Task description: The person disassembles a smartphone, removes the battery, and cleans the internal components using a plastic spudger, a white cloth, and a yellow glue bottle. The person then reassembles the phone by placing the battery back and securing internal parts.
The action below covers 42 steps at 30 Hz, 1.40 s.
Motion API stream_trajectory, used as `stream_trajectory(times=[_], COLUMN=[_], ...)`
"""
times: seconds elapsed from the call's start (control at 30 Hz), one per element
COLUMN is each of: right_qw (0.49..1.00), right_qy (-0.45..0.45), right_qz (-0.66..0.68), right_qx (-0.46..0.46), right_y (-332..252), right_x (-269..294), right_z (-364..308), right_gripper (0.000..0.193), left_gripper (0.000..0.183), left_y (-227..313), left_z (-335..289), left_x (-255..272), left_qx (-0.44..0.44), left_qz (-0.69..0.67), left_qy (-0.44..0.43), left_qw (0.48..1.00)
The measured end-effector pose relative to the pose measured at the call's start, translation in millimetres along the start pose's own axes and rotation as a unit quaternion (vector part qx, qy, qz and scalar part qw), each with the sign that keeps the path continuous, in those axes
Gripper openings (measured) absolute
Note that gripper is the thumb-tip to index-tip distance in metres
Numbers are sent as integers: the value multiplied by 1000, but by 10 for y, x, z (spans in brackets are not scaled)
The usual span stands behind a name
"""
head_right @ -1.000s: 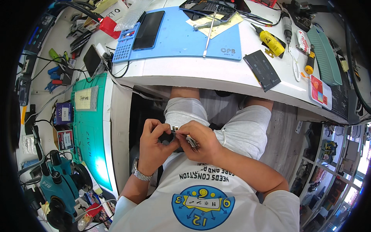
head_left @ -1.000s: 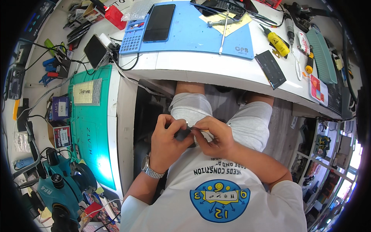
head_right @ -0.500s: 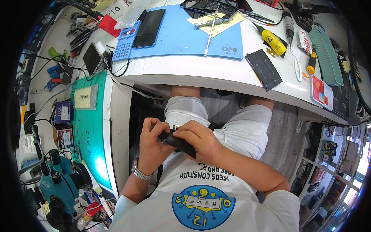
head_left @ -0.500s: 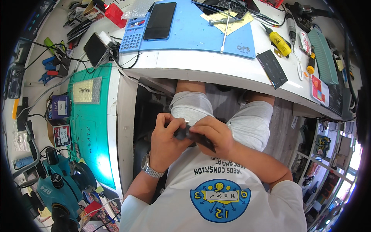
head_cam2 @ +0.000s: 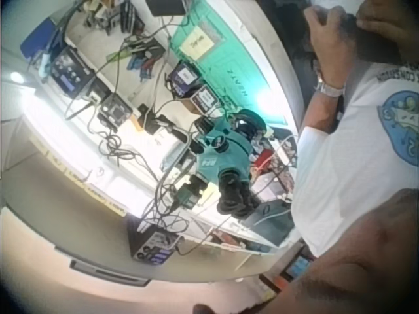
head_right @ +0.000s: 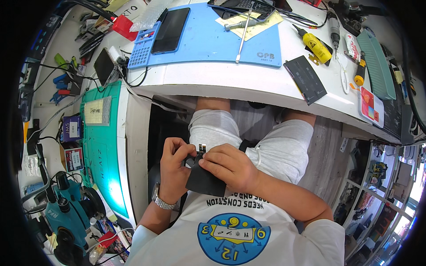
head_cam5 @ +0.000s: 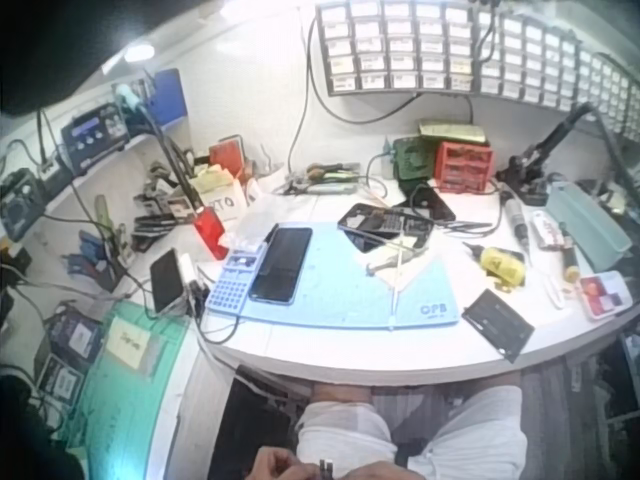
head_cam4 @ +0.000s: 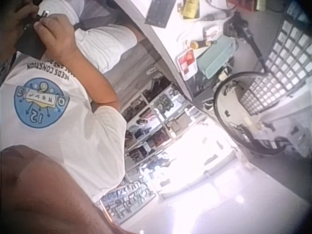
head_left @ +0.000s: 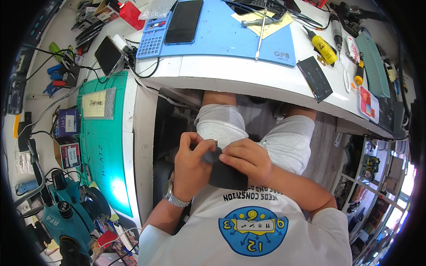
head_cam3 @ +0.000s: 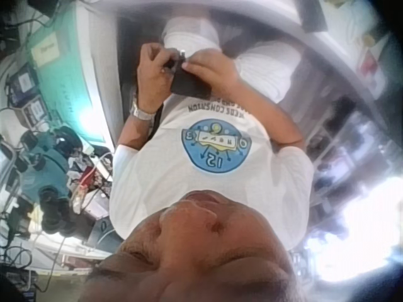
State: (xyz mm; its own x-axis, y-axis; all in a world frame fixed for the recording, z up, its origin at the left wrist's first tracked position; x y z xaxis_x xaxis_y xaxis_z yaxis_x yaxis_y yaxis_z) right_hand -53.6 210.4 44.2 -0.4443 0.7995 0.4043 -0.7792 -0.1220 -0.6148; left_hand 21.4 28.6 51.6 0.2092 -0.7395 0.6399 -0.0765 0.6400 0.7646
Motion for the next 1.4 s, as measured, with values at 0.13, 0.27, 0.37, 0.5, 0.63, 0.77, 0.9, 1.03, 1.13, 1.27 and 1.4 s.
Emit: stream_trajectory(times=[0.13,0.27,0.37,0.5,0.63,0.77,0.9,1.03,1.13,1.27,1.4], right_qw=[1000,1000,1000,1000,998,997,996,994,992,988,986], right_qy=[6,8,-2,-13,-28,-50,-50,-62,-52,-33,-7], right_qz=[-11,-8,-8,13,14,1,-23,-34,-16,5,18], right_qx=[11,17,8,-17,-56,-62,-71,-82,-110,-150,-163], right_y=[-17,-22,-26,-4,16,22,-9,-4,-23,-14,-1], right_x=[-13,-16,-3,-2,-28,-60,-63,-69,-70,-105,-140], right_z=[6,11,29,20,-13,-36,-4,-6,17,-5,-37], right_gripper=[48,47,47,44,43,39,40,49,48,44,44], left_gripper=[47,50,51,48,39,37,37,39,40,42,41], left_y=[9,9,4,-50,26,49,66,75,75,90,114], left_z=[-9,-16,-29,-29,5,14,49,69,55,46,31], left_x=[2,6,5,-14,-2,14,7,-25,-54,-83,-82], left_qx=[15,20,22,12,-3,-13,-14,-24,-28,-26,-22], left_qz=[-5,-3,-12,-6,12,21,28,43,49,56,50], left_qy=[-14,-18,-13,-6,-9,-2,0,10,18,20,21], left_qw=[1000,1000,1000,1000,1000,1000,1000,999,998,998,998])
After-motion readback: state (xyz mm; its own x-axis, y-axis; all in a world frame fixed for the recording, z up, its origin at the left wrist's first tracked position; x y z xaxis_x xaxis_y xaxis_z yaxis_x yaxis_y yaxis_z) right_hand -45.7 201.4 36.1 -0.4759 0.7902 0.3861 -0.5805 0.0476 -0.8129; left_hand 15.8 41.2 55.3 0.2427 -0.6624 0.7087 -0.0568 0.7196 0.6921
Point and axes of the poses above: each hand's wrist, its own z-axis towards the middle knuckle, its own x-axis out of the back of the hand, y = z × x, the point moved 4 cm from there along z, towards the middle knuckle
